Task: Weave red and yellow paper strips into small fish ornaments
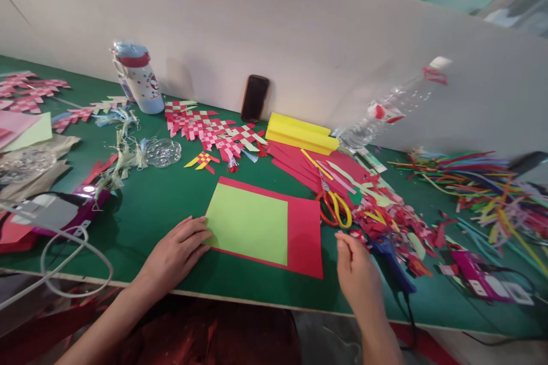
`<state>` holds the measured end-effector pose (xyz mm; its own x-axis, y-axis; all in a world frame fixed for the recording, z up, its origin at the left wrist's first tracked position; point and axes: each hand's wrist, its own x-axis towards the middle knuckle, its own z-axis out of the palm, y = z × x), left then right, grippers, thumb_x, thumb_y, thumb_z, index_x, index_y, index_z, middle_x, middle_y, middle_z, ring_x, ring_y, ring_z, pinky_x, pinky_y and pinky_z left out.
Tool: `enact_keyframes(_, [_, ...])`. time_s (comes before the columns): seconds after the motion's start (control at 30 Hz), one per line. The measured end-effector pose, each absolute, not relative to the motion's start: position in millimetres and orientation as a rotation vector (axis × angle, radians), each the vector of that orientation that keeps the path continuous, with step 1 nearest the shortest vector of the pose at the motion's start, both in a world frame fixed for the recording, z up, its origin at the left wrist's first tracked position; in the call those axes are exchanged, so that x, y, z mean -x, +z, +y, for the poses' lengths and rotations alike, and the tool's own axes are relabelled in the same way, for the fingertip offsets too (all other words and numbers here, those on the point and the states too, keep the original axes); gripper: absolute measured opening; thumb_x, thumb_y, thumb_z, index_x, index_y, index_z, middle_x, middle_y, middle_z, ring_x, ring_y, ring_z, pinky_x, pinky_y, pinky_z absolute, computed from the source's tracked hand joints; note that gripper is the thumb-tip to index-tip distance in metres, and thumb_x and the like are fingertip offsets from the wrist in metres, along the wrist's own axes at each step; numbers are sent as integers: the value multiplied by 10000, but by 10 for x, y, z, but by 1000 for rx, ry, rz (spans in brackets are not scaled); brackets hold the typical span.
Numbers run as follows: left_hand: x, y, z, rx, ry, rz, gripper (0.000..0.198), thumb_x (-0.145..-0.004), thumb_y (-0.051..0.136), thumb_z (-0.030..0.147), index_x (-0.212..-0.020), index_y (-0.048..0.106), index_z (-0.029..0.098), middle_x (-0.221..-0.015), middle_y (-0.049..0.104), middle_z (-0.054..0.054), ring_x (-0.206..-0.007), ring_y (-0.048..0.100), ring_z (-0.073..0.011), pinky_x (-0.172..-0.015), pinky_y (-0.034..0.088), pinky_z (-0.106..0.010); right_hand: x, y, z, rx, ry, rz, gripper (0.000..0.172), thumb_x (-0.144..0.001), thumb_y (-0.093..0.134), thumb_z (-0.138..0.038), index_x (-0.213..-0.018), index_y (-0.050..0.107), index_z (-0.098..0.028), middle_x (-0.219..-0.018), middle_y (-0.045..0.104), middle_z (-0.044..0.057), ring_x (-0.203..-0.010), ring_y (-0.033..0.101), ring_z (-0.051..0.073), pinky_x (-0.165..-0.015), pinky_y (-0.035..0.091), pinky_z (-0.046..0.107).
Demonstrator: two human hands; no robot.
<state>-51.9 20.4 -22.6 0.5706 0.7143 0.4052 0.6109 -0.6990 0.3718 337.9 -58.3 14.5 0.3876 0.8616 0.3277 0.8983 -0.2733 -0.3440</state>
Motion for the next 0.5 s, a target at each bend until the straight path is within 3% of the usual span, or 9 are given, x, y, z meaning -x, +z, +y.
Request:
enact_keyframes(0.13, [524,-258,206,-2602,821,1117,224,-969,504,302,-1079,670,199,-1128,684,-61,-1168,620,-220,-1083,458,-425,-3340,103,-403,2269,61,-1547,475,-844,420,-580,-962,667,-193,-855,700,91,-862,646,267,-739,482,362])
enact_keyframes(0.37, [534,-304,208,-2615,826,1123,214,-964,515,302,-1092,661,211,-1148,676,-62,-1175,616,-219,-1086,457,-429,-3247,100,-307,2318,202,-1493,373,-804,499,-591,-761,606,-236,-689,663,38,-654,620,218,-561,417,289])
enact_keyframes(0.5, [529,-301,204,-2604,852,1117,220,-963,516,302,-1096,664,208,-1147,678,-66,-1176,616,-223,-1079,466,-424,-3228,74,-313,2248,203,-1492,413,-853,406,-581,-840,617,-227,-794,712,76,-733,660,227,-617,459,293])
